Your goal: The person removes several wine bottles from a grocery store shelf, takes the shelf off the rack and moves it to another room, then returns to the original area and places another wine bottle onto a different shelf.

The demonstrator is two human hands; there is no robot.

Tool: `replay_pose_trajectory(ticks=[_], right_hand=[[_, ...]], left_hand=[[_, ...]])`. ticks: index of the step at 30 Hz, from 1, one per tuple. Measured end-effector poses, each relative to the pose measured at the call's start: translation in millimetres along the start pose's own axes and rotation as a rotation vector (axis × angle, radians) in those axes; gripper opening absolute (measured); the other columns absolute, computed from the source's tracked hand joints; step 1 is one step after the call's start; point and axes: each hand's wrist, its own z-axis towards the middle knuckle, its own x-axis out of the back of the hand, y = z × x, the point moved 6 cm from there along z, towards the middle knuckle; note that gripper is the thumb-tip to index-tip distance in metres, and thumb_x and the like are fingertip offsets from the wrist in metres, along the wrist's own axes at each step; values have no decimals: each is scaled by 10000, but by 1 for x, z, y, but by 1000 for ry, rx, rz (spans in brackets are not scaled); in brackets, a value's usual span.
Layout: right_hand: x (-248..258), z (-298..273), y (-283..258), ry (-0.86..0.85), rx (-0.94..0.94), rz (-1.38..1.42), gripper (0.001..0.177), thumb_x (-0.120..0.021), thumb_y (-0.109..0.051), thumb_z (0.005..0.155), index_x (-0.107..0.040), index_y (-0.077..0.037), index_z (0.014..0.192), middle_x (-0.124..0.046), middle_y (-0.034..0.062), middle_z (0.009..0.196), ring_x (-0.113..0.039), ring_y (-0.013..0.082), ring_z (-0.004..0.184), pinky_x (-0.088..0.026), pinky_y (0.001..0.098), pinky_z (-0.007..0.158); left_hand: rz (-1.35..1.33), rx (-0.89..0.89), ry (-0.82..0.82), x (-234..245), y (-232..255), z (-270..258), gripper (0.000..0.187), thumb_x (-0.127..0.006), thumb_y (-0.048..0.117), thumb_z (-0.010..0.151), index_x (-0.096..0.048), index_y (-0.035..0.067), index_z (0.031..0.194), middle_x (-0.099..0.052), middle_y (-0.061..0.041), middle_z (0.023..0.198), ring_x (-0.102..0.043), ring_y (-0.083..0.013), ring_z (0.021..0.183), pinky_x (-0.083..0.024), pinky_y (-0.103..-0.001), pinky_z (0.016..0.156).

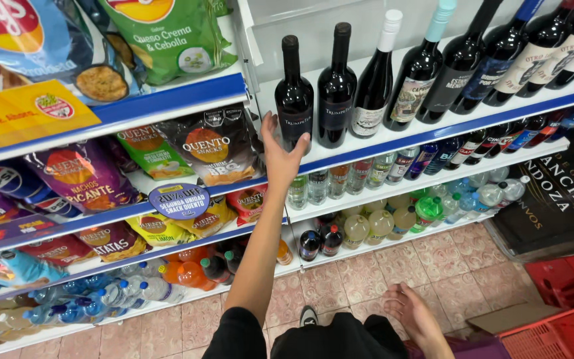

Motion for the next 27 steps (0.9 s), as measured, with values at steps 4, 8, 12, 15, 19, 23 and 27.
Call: replay_pose_trajectory(ticks=[4,8,12,15,19,23,27], right_hand=[[2,12,3,41,-57,4,314,-565,-346,1057,-629,-39,1050,-700,181,968,-650,295,775,-508,419,774],[-5,30,-5,63,-75,4,295,-581,-351,1046,-634,-61,1037,-704,156,945,-648,276,756,-503,402,770],[-5,44,-17,63,-61,-2,288,-587,-349,1037,-635,-65,1045,-689,153,941,-633,266,746,-502,399,782],[-5,50,-28,68,-41,-11,314,-568,-362,1058,-638,-57,1038,-697,150,944,-637,260,760,-501,400,789],[-8,53,-30,76,-32,-19,303,-540,-334,1074,-632,-46,1054,-688,170,960,-630,277,765,-493,415,787],[-10,53,-26,83,-44,-11,287,-577,-326,1047,-640,-47,1054,-694,168,957,-634,272,757,-509,406,791],[-12,49,-28,84,-28,-18,300,-563,-332,1060,-635,-41,1047,-692,170,956,-637,283,759,-500,417,804]], left_hand=[[81,37,30,-6,-10,18,925,-781,406,832,-288,101,1553,-450,-160,1559,-498,-307,1406,-381,-401,1173],[159,153,25,-10,-18,35,954,-822,414,739,-332,172,1520,-561,-120,1481,-550,-313,1361,-451,-427,1085],[166,152,17,-14,-26,41,1007,-866,422,698,-341,138,1509,-571,-133,1466,-551,-324,1359,-475,-440,1065],[196,148,22,-15,-35,45,1060,-897,450,658,-339,137,1503,-592,-133,1439,-580,-328,1328,-500,-430,1047],[142,125,19,-17,-41,48,1096,-927,402,636,-320,157,1514,-624,-131,1415,-624,-309,1290,-513,-398,1023],[171,135,17,-16,-36,50,1009,-874,427,672,-357,152,1494,-670,-120,1350,-666,-323,1227,-542,-413,973],[220,100,23,-14,-32,54,965,-847,455,679,-388,174,1480,-700,-121,1302,-678,-344,1195,-544,-428,948]])
